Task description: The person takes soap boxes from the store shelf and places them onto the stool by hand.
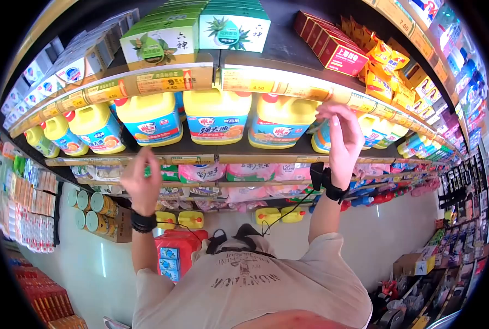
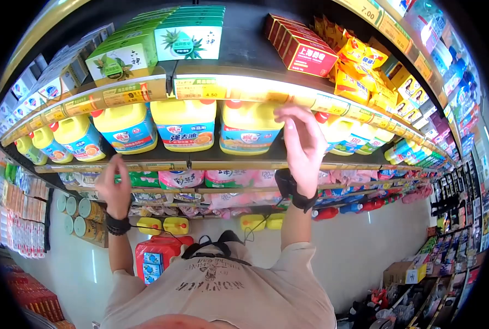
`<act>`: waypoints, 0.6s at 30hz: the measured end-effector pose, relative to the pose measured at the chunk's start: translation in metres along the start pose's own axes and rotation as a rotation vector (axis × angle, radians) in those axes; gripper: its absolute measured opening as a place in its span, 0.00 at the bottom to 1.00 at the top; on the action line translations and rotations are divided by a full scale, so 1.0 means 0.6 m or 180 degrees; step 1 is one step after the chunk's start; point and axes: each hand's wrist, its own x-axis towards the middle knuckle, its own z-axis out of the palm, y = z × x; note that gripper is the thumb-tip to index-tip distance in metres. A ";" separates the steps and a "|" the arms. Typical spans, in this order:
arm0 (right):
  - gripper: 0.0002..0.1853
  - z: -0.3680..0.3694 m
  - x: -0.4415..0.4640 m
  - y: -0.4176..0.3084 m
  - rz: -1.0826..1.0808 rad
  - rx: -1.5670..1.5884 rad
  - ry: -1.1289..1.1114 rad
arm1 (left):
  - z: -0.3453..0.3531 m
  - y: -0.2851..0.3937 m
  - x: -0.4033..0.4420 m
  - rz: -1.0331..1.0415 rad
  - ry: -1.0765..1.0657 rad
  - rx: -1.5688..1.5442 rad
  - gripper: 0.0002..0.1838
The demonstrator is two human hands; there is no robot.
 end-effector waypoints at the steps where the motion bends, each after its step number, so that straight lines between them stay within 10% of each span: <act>1: 0.10 0.015 0.012 -0.004 -0.0087 -0.0006 0.0021 | -0.004 0.031 0.016 0.0150 -0.0007 -0.0225 0.09; 8: 0.13 0.106 0.085 -0.035 -0.0593 -0.1055 0.0238 | 0.018 0.148 0.183 0.0618 0.0807 -0.1145 0.12; 18: 0.25 0.163 0.156 -0.021 -0.1223 -0.2042 0.0174 | 0.053 0.204 0.329 0.1216 0.0838 0.0104 0.22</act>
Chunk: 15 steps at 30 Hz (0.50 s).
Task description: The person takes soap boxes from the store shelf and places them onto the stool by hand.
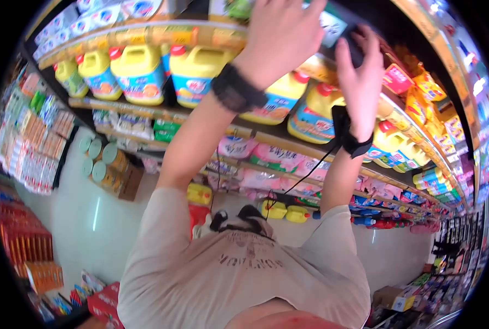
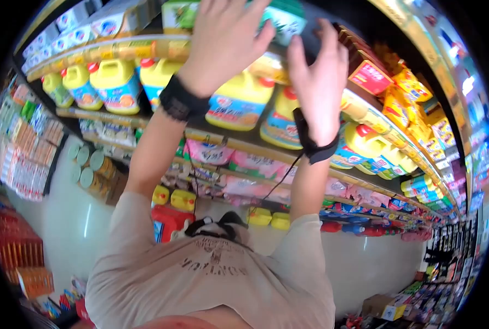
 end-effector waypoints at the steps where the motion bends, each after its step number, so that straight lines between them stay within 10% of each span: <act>1: 0.26 0.009 -0.001 0.003 0.0001 -0.0009 0.0012 | 0.014 -0.005 0.001 -0.0077 -0.0398 0.0328 0.23; 15: 0.26 0.015 -0.005 -0.026 0.0495 0.0394 -0.0098 | 0.020 0.005 -0.002 -0.0179 -0.0676 0.0542 0.12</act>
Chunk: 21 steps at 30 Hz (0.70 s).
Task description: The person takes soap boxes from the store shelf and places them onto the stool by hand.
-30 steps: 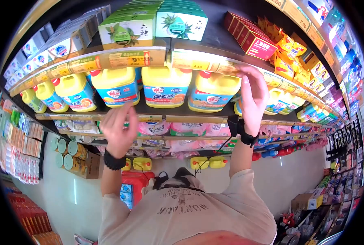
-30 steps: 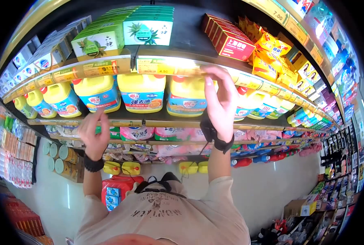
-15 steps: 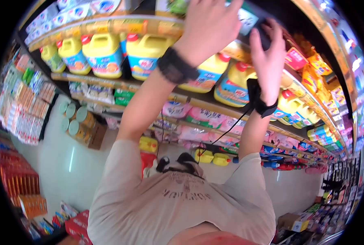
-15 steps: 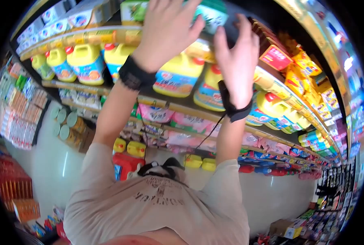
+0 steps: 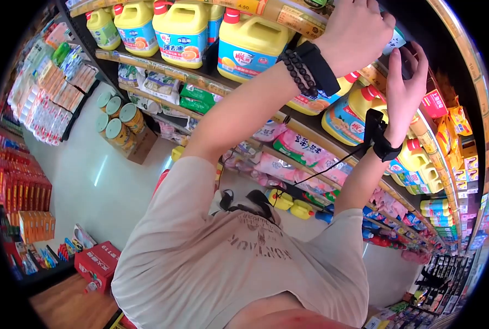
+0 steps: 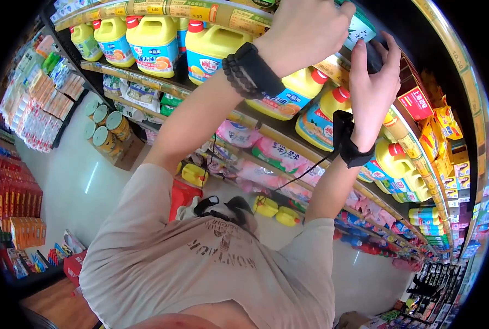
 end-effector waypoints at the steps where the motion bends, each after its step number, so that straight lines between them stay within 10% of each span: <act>1: 0.26 -0.001 0.002 0.003 -0.0026 -0.0021 0.0020 | -0.001 0.003 -0.001 -0.0011 0.0096 -0.0043 0.12; 21: 0.20 -0.009 0.042 0.028 -0.0462 -0.0675 -0.0207 | 0.027 0.002 -0.016 0.0006 0.0442 -0.0424 0.08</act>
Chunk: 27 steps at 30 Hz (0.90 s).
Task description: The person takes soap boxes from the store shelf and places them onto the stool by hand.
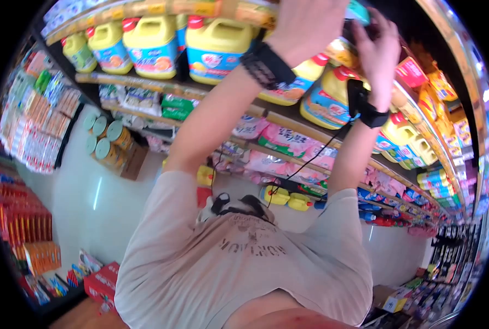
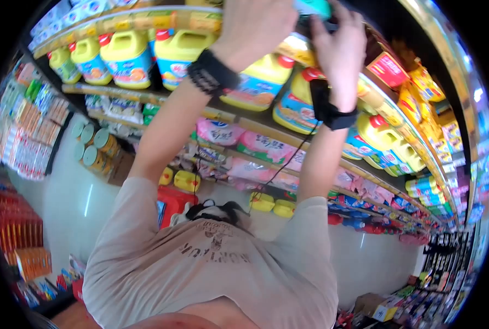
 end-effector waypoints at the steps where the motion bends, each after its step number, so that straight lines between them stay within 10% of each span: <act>1: 0.17 -0.009 -0.001 -0.027 0.0189 0.0167 0.0011 | -0.012 0.004 0.002 -0.0060 -0.0062 -0.0088 0.08; 17: 0.22 -0.108 -0.143 -0.033 0.0068 0.1611 0.0929 | -0.067 0.048 -0.054 0.0532 0.0789 -0.1518 0.22; 23: 0.27 -0.124 -0.328 -0.021 -0.0178 0.2708 0.0485 | -0.175 0.106 -0.240 -0.0459 -0.0393 -0.2645 0.24; 27: 0.22 -0.092 -0.427 -0.032 0.1748 0.2795 -0.1136 | -0.222 0.132 -0.376 -0.2066 -0.1493 -0.2978 0.23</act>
